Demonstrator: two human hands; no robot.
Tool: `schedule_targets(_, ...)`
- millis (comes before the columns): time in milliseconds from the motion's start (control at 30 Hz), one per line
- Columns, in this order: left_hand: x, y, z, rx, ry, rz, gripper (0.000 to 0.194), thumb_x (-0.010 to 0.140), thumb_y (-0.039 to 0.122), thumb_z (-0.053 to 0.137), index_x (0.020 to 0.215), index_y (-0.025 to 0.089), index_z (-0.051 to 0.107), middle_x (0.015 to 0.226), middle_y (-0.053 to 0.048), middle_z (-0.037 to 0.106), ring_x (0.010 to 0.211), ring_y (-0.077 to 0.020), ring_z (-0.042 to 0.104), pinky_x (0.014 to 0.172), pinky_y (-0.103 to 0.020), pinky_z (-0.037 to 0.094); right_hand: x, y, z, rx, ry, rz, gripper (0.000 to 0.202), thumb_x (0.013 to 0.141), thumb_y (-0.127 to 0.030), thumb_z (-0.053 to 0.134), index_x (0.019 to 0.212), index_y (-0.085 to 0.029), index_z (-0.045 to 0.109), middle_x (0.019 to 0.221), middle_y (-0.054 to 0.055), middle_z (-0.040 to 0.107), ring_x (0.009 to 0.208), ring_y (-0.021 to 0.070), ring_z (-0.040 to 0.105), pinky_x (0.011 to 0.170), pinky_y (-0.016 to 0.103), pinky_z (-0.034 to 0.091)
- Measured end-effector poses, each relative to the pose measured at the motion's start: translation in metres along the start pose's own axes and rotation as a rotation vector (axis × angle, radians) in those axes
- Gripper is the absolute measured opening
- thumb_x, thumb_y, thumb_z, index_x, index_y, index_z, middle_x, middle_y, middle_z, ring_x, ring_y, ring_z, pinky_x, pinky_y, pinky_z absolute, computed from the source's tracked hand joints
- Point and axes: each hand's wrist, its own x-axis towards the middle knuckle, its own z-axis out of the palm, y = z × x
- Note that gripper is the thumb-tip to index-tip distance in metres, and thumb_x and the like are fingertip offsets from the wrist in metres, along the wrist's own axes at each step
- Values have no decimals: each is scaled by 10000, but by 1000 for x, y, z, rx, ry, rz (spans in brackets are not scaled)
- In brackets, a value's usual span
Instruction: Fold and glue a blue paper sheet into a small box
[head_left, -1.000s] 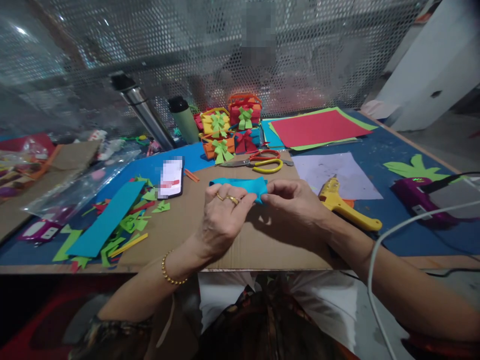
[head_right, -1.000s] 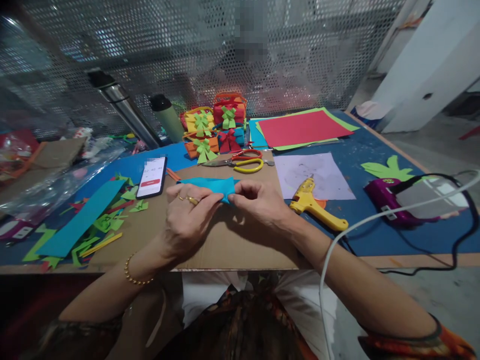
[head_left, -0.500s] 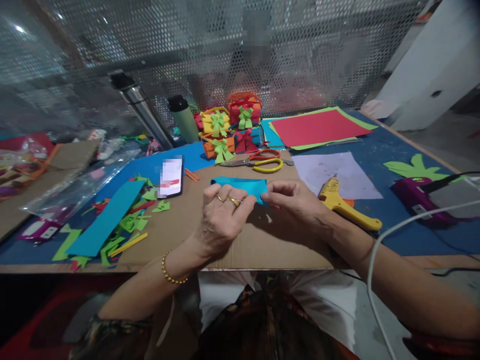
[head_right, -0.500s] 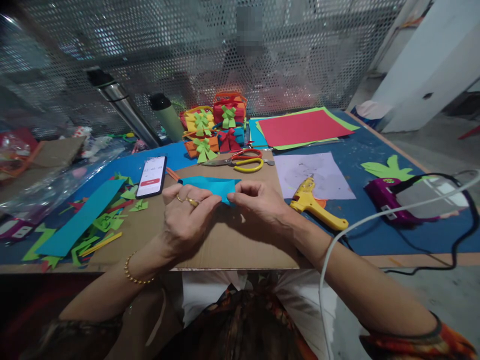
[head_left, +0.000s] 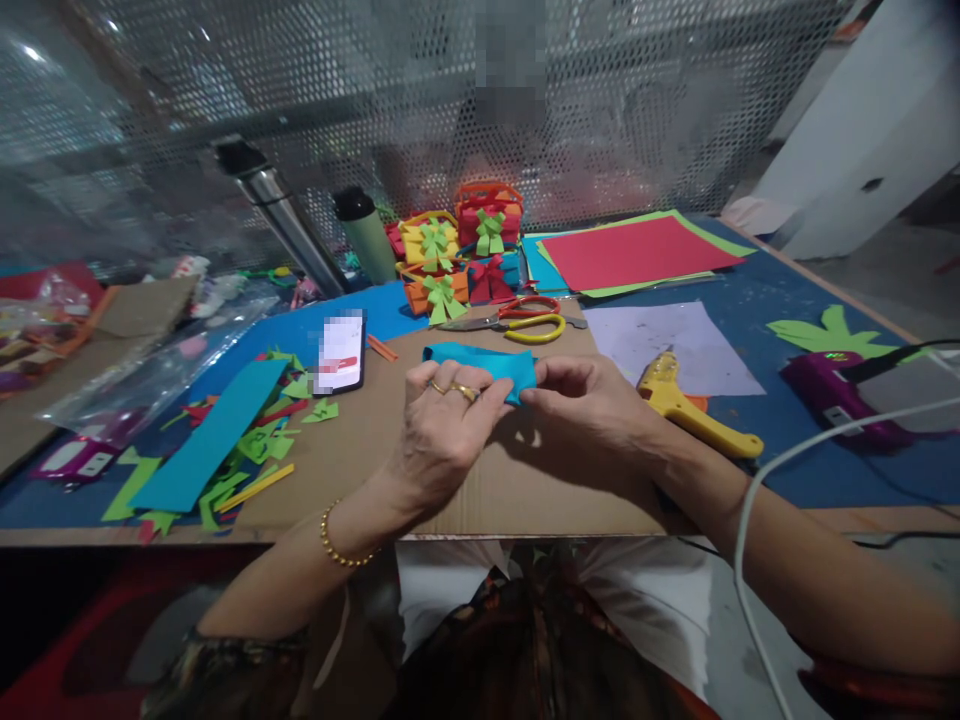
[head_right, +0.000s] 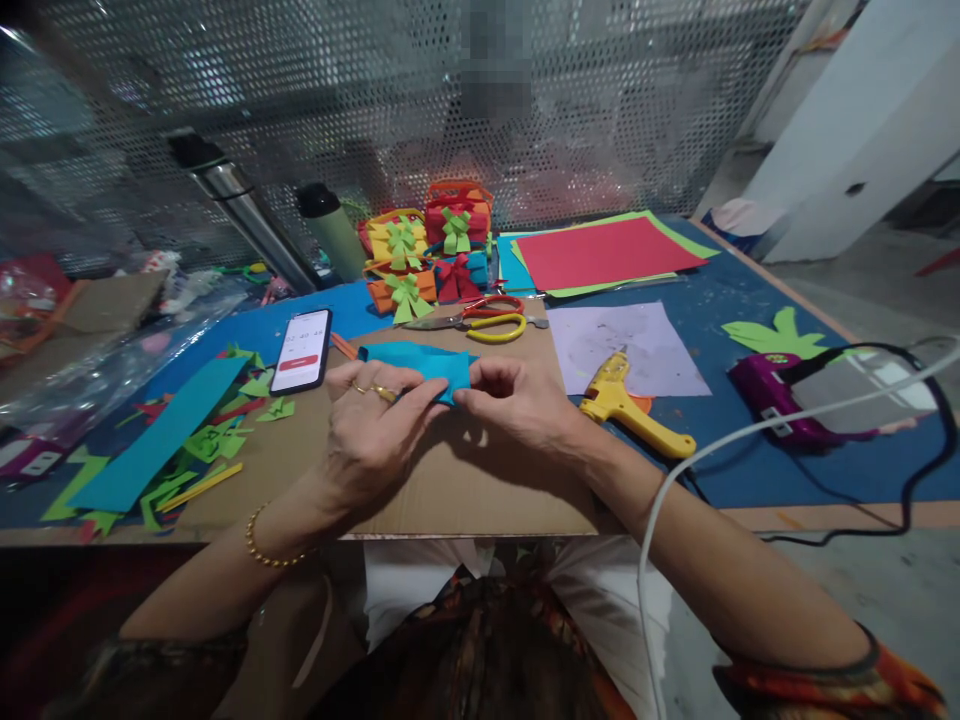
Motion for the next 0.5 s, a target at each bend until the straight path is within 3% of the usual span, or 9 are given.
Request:
schedule_targets(100, 0, 0, 1, 12, -4, -2, 162, 1010, 245, 626, 1054, 117, 716, 840, -68, 718, 774, -210, 574, 763, -392, 373, -1, 2, 2, 6, -4, -18, 382, 725, -517, 867, 740, -208, 643, 625, -33, 617, 580, 112, 552, 562, 256, 417)
schedule_targets(300, -1, -1, 1, 3, 6, 13, 119, 1006, 154, 595, 1029, 124, 708, 810, -48, 704, 751, -193, 555, 764, -383, 378, 1, 8, 3, -20, 24, -40, 391, 722, -527, 860, 767, -216, 627, 666, -30, 600, 606, 122, 539, 595, 282, 433)
schedule_targets(500, -1, -2, 3, -23, 36, 16, 99, 990, 118, 610, 1008, 107, 706, 807, -50, 699, 753, -189, 543, 760, -376, 371, 7, 9, -3, -208, 47, -79, 406, 693, -519, 852, 680, -211, 588, 608, -39, 542, 575, 113, 479, 521, 265, 359)
